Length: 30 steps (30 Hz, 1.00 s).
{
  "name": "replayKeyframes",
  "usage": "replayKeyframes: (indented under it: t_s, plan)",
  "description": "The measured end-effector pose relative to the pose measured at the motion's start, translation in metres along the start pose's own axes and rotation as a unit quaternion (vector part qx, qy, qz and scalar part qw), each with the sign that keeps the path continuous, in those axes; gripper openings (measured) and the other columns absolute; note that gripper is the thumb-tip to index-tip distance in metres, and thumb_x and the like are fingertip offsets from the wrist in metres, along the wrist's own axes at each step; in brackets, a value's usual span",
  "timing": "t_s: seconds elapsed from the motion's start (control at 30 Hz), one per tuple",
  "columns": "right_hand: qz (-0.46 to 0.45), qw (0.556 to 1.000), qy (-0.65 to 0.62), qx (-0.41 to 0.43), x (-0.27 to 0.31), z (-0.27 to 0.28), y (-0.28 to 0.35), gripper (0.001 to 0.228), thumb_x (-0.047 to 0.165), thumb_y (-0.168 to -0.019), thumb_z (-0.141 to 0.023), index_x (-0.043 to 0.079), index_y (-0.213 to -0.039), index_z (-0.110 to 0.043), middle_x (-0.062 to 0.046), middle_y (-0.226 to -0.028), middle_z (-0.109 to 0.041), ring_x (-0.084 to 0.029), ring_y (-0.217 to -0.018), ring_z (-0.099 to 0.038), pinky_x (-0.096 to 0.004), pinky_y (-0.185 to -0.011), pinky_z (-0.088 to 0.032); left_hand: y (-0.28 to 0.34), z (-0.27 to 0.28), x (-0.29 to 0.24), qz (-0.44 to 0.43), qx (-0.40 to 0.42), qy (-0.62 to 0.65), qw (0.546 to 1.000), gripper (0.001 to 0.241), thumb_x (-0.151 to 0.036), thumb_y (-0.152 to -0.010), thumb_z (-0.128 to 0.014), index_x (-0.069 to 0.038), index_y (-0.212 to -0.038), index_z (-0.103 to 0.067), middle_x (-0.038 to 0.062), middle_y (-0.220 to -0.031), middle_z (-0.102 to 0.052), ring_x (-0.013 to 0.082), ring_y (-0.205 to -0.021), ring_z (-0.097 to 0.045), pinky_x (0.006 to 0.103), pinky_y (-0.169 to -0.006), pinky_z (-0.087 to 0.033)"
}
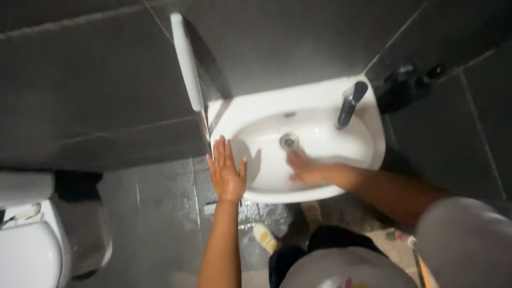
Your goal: The person scrubs a white bathroom sink with a steel wool pad, repeatedly rinsing the pad under running water and wiping the basin and faucet. The person then rinses their hands and turns off the tap.
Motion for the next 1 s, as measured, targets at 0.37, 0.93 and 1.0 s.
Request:
replayKeyframes:
  t_s: [0.37,0.93,1.0]
  plan:
    - [-0.138,0.968,0.150,-0.146,-0.051,0.072,0.058,0.090,0.052,-0.087,-0.067,-0.004,-0.151,-0.036,-0.024,-0.168,-0.010,-0.046,-0.155,0.000,-0.053,-0.123,-0.015,0.003,-0.001,0.001,0.012,0.020,-0.011,1.000,0.069,-0.025,-0.091,-0.068,-0.002,-0.151,-0.043,0.012,-0.165,-0.033,0.0303,-0.154,-0.025,0.0535,-0.126,-0.013]
    - [-0.130,0.985,0.095,-0.069,-0.049,0.042,0.019,0.105,0.062,-0.089,-0.063,-0.002,-0.159,-0.019,-0.027,-0.168,0.000,-0.052,-0.152,0.010,-0.053,-0.125,-0.006,0.006,0.003,0.000,0.015,0.012,-0.003,1.000,0.069,-0.024,-0.091,-0.068,-0.002,-0.151,-0.044,0.012,-0.165,-0.034,0.0298,-0.154,-0.026,0.0541,-0.125,-0.014]
    - [-0.070,0.995,-0.006,-0.077,0.003,0.023,-0.013,0.105,0.066,-0.092,-0.055,-0.003,-0.160,-0.015,-0.028,-0.167,0.003,-0.048,-0.153,0.013,-0.053,-0.126,-0.004,0.004,0.004,-0.001,0.012,0.003,-0.001,1.000,0.068,-0.024,-0.092,-0.068,-0.001,-0.151,-0.044,0.013,-0.164,-0.034,0.0300,-0.154,-0.026,0.0544,-0.125,-0.014]
Point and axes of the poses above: each hand's wrist, its own y-axis away from the middle knuckle, its own z-axis out of the back of the hand, x = y × z, the point moved 9 cm from there along -y, towards the middle knuckle
